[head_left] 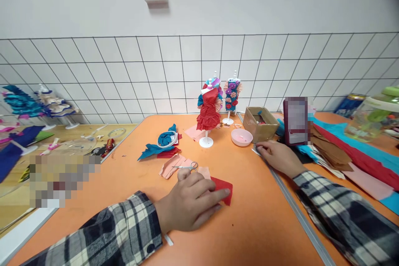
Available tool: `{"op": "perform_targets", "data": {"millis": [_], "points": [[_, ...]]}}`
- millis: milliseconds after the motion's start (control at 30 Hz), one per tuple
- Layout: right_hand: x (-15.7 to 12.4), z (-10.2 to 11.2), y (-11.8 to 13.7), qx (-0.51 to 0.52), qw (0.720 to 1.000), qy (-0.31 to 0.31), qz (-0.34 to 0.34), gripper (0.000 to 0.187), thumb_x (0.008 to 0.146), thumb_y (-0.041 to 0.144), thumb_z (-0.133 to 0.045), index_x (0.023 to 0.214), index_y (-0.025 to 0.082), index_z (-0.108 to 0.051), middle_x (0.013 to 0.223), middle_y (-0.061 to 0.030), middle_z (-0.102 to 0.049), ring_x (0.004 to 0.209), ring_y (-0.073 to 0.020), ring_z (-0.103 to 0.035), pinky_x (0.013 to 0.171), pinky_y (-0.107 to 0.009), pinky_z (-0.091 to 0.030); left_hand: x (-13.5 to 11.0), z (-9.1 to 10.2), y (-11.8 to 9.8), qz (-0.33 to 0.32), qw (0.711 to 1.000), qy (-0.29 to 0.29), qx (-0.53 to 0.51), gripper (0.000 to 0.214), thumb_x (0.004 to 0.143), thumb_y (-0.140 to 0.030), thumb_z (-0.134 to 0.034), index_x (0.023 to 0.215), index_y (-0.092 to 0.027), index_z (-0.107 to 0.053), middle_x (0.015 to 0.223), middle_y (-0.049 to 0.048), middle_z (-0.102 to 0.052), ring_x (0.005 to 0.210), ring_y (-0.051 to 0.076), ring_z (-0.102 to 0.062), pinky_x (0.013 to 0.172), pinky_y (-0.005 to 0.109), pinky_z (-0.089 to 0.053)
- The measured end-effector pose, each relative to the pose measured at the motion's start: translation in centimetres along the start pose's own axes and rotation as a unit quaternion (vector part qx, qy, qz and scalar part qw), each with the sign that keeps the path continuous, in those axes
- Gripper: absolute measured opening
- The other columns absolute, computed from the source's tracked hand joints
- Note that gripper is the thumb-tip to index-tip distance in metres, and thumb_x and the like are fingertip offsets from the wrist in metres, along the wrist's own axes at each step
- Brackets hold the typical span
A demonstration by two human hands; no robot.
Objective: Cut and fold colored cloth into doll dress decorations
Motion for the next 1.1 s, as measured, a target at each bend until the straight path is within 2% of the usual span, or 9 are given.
{"op": "perform_targets", "data": {"millis": [200,300,400,500,633,767,900,1000,1100], "points": [[1.8,-1.8,1.4,-0.035,0.999,-0.004,-0.008,0.025,0.086,0.037,-0.050,0.090,0.023,-0.070,0.093,-0.0050,-0.066,0.085,-0.0209,-0.062,0.061,-0.027,-0.039,-0.2,-0.3,-2.0,-0.068,0.998,0.009,0.000,0.034,0.087,-0.028,-0.050,0.121,-0.030,-0.056,0.086,-0.0012,-0.070,0.071,0.017,-0.052,0.069,0.038,-0.026],[1.4,-0.4,1.3,0.016,0.999,-0.043,0.026,0.023,0.086,0.036,-0.051,0.085,0.022,-0.070,0.094,-0.0045,-0.065,0.085,-0.0197,-0.061,0.067,-0.029,-0.042,-0.4,-0.1,-1.0,-0.032,0.999,0.011,-0.011,0.033,0.087,-0.030,-0.050,0.119,-0.032,-0.058,0.088,0.0003,-0.070,0.075,0.018,-0.054,0.073,0.039,-0.027],[0.2,1.5,1.8,0.067,0.990,-0.077,0.102,0.024,0.086,0.033,-0.051,0.082,0.023,-0.072,0.096,-0.0049,-0.063,0.088,-0.0194,-0.060,0.076,-0.030,-0.045,-0.3,1.1,0.6,0.020,0.998,-0.043,-0.041,0.027,0.086,-0.029,-0.051,0.110,-0.030,-0.064,0.083,0.0024,-0.067,0.077,0.020,-0.053,0.074,0.039,-0.029],[-1.1,3.6,2.5,0.125,0.979,-0.089,0.135,0.024,0.085,0.035,-0.052,0.078,0.024,-0.073,0.092,-0.0054,-0.064,0.085,-0.0200,-0.060,0.074,-0.032,-0.046,0.3,1.4,2.5,0.098,0.988,-0.081,-0.086,0.025,0.088,-0.028,-0.050,0.108,-0.027,-0.066,0.085,0.0043,-0.065,0.081,0.021,-0.053,0.076,0.040,-0.032],[-2.9,7.1,5.0,0.246,0.951,-0.150,0.112,0.025,0.082,0.044,-0.058,0.077,0.024,-0.072,0.086,-0.0058,-0.066,0.075,-0.0195,-0.059,0.060,-0.030,-0.045,1.7,0.3,4.2,0.207,0.954,-0.086,-0.197,0.034,0.091,-0.041,-0.050,0.119,-0.026,-0.062,0.105,0.0081,-0.063,0.099,0.024,-0.054,0.086,0.041,-0.039],[-5.1,6.4,8.8,0.355,0.924,-0.130,0.051,0.022,0.079,0.044,-0.062,0.073,0.024,-0.069,0.067,-0.0030,-0.067,0.060,-0.0184,-0.057,0.051,-0.029,-0.044,3.1,-1.2,4.0,0.249,0.906,-0.070,-0.336,0.054,0.081,-0.059,-0.057,0.120,-0.022,-0.061,0.118,0.0105,-0.061,0.112,0.028,-0.052,0.098,0.044,-0.040],[-6.8,4.6,10.4,0.436,0.892,-0.121,-0.003,0.021,0.078,0.044,-0.063,0.074,0.024,-0.068,0.067,-0.0035,-0.067,0.063,-0.0202,-0.061,0.051,-0.030,-0.047,3.5,-2.8,2.8,0.278,0.856,-0.038,-0.434,0.044,0.077,-0.052,-0.066,0.108,-0.021,-0.068,0.106,0.0080,-0.069,0.099,0.024,-0.062,0.091,0.038,-0.047],[-7.3,4.4,10.4,0.492,0.860,-0.132,-0.020,0.020,0.077,0.044,-0.065,0.073,0.025,-0.068,0.068,-0.0038,-0.068,0.064,-0.0196,-0.062,0.053,-0.030,-0.051,3.3,-3.6,2.2,0.308,0.847,-0.026,-0.432,0.026,0.077,-0.042,-0.069,0.093,-0.021,-0.073,0.091,0.0062,-0.072,0.089,0.023,-0.064,0.087,0.037,-0.049],[-7.5,4.4,10.7,0.539,0.832,-0.131,-0.025,0.020,0.074,0.044,-0.069,0.073,0.024,-0.067,0.066,-0.0030,-0.068,0.059,-0.0174,-0.062,0.052,-0.029,-0.053,3.2,-3.9,2.1,0.321,0.835,-0.041,-0.445,0.021,0.077,-0.037,-0.069,0.090,-0.020,-0.071,0.093,0.0064,-0.071,0.091,0.023,-0.063,0.087,0.037,-0.048]]}}
Point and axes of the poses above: each hand's wrist, its own x-axis towards the middle knuckle, its own z-axis out of the back of the hand, y = z × x, the point moved 9 cm from there along x, towards the middle knuckle
